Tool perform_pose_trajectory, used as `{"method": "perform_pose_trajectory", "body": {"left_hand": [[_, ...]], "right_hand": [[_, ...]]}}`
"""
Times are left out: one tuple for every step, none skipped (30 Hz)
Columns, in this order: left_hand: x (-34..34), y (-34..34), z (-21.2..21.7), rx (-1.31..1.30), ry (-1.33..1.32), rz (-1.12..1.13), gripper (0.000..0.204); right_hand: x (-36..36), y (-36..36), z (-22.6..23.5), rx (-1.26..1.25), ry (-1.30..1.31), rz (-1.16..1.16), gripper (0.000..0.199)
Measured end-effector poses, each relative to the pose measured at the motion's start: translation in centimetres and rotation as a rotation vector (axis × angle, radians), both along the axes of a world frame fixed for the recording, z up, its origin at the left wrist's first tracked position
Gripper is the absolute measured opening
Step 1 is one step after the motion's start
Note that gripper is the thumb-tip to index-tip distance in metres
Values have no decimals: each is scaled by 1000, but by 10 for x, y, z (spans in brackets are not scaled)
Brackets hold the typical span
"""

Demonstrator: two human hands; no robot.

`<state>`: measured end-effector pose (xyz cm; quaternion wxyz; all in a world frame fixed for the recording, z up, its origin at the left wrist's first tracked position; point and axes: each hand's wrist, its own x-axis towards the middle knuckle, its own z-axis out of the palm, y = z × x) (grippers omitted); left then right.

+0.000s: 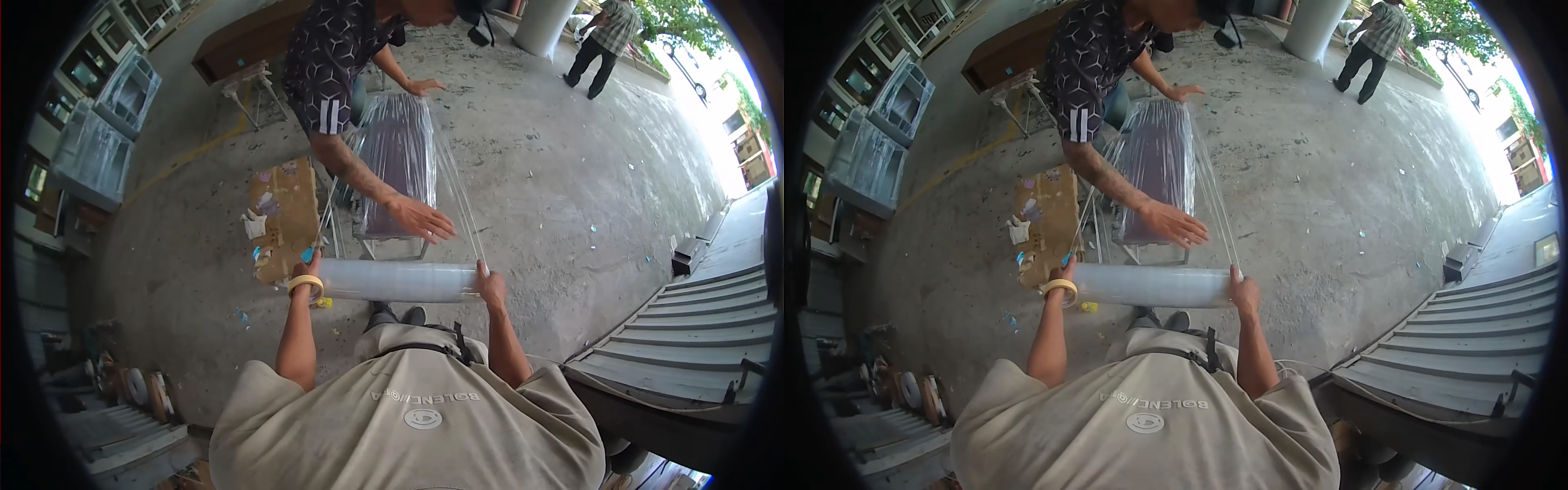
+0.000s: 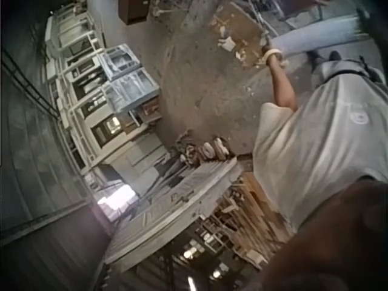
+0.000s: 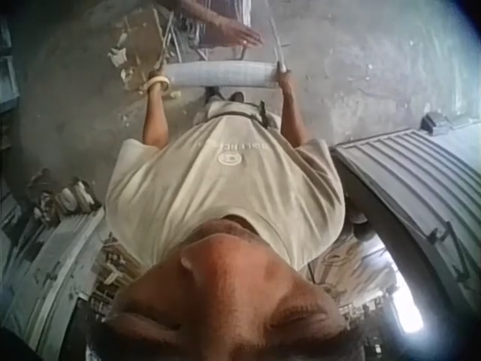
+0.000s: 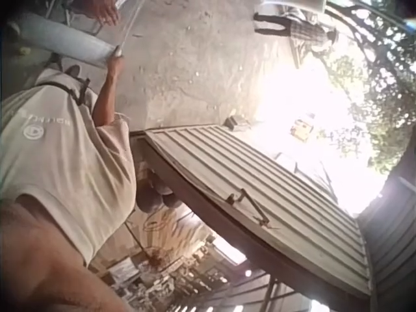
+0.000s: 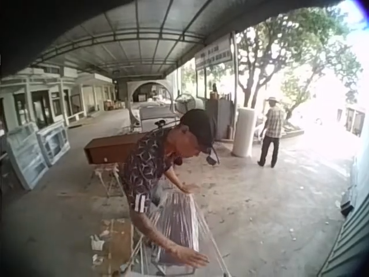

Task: The person wraps a furniture component in plastic film and then cleans several wooden panels using a cloth and a cleaning solution.

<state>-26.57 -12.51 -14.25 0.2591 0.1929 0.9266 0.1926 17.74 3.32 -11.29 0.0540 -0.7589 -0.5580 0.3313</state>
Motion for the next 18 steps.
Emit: {"method": "perform_pose_trajectory", "body": {"left_hand": [[0, -2, -3, 2, 4, -5, 86], [1, -5, -7, 72, 57, -1, 87], [2, -9, -10, 144, 110, 2, 87], [2, -6, -10, 54, 45, 10, 88], [3, -4, -9, -37, -19, 17, 89], [7, -6, -9, -58, -7, 27, 90], [4, -9, -14, -70, -14, 21, 90], [0, -13, -20, -91, -23, 17, 91], [-3, -13, -26, -99, -28, 27, 91], [-2, -10, -26, -97, -28, 16, 91], [0, -8, -26, -112, -29, 2, 91], [2, -7, -25, -129, -31, -11, 90], [-3, -14, -35, -92, -27, -39, 89], [0, -14, -35, -128, -34, -54, 89], [6, -15, -36, -166, -41, -68, 89], [20, -21, -40, 89, 60, -136, 92], [31, -18, -32, -99, -25, -72, 94], [37, -12, -23, -289, -109, -8, 96]], "right_hand": [[0, 0, 1, 2, 4, -5, 79], [0, 0, 2, -9, -3, 12, 79], [0, -1, 3, -18, -9, 27, 79], [2, -2, 3, -10, -7, 10, 79], [3, -5, 2, -14, -1, 5, 82], [4, -7, 2, -16, 6, 0, 85], [4, -6, 0, -7, 12, -9, 85], [3, -6, -6, 10, -10, 3, 84], [4, -5, -11, 25, -32, 16, 83], [5, -6, -14, 26, -33, 5, 83], [7, -6, -18, 26, -38, 13, 83], [9, -7, -21, 22, -44, 23, 83], [10, -9, -26, 17, -40, 38, 83], [14, -12, -35, -34, -49, 40, 82], [20, -17, -43, -86, -57, 43, 80], [24, -15, -44, -90, -59, 39, 80], [29, -22, -45, -86, -64, -7, 80], [35, -28, -45, -82, -70, -52, 80]]}}
